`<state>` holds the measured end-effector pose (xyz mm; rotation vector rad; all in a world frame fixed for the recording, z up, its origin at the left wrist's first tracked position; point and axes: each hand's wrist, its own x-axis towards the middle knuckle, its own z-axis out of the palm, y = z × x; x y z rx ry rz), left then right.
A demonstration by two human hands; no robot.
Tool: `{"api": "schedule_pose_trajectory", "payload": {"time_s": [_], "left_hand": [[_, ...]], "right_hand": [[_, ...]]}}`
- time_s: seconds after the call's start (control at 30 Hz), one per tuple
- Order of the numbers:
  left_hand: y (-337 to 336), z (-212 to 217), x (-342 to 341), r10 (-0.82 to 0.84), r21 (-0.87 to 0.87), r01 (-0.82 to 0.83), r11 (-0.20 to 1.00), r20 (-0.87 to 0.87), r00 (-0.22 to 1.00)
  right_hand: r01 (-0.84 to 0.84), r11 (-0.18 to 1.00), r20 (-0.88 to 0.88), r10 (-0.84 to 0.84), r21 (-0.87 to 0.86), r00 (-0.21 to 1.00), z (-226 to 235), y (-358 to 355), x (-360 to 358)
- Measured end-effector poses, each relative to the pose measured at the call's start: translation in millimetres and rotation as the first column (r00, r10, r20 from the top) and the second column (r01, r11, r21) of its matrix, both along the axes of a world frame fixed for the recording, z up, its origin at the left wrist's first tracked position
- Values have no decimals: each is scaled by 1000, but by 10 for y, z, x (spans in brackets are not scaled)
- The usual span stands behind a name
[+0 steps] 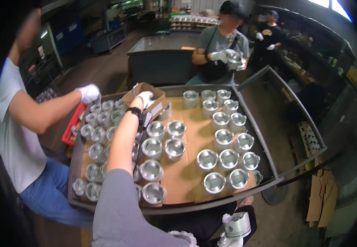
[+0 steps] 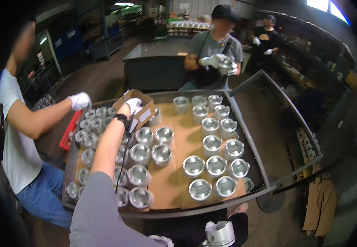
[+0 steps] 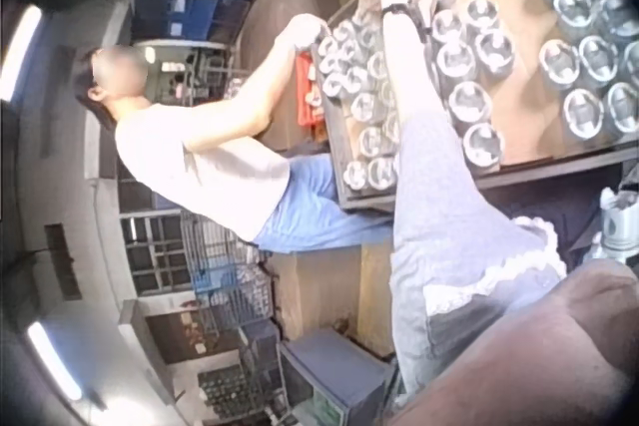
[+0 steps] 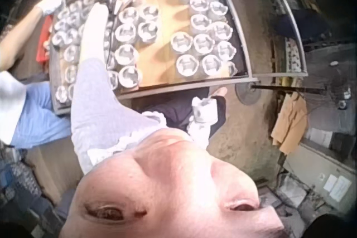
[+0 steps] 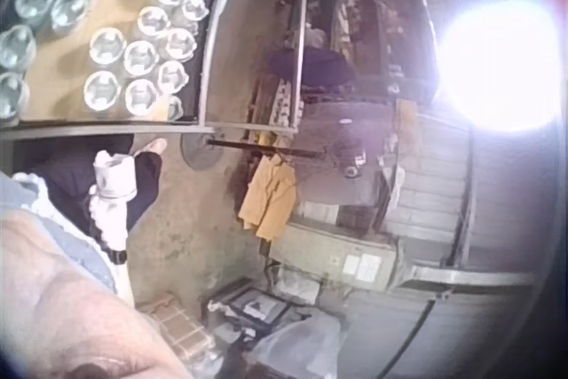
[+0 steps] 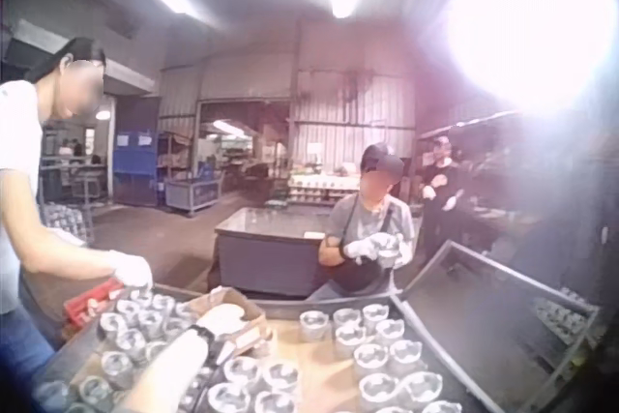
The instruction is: Inspecting metal engine pistons for defects or quality control.
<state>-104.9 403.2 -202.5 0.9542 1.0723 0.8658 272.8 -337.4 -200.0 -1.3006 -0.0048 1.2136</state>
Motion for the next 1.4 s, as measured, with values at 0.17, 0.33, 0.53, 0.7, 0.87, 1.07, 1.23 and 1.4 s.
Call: {"api": "schedule_pose_trajectory", "payload": {"time_s": [0.17, 0.33, 0.53, 0.7, 0.87, 1.07, 1.23, 1.4], "left_hand": [[-129, -264, 778, 318, -232, -253, 939, 308, 897], [-65, -74, 717, 329, -318, -236, 918, 281, 902], [-41, -228, 1050, 166, -58, -164, 985, 38, 985], [18, -381, 910, 252, -103, -240, 965, 118, 961], [-632, 301, 1069, 338, -29, -355, 934, 383, 859], [-2846, 1228, 1814, 154, 402, -82, 912, -151, 976], [-4544, 927, 1845, 82, 774, 376, 510, -478, 874], [-5417, 778, 2165, -139, 588, 384, 712, -419, 897]], "right_hand": [[136, 988, -46, -133, 77, 990, -29, 263, 118], [105, 983, -166, -80, 152, 983, -137, 441, 242], [124, 975, -288, -67, 186, 955, -237, 503, 352], [100, 971, -397, -6, 216, 918, -307, 478, 420], [71, 969, -503, 60, 237, 862, -379, 421, 404], [87, 963, -642, 102, 255, 760, -541, 264, 317], [-113, 924, -613, 331, 366, 717, -72, 575, 33], [-125, 850, -654, 480, 512, 584, -10, 678, -63]]}}
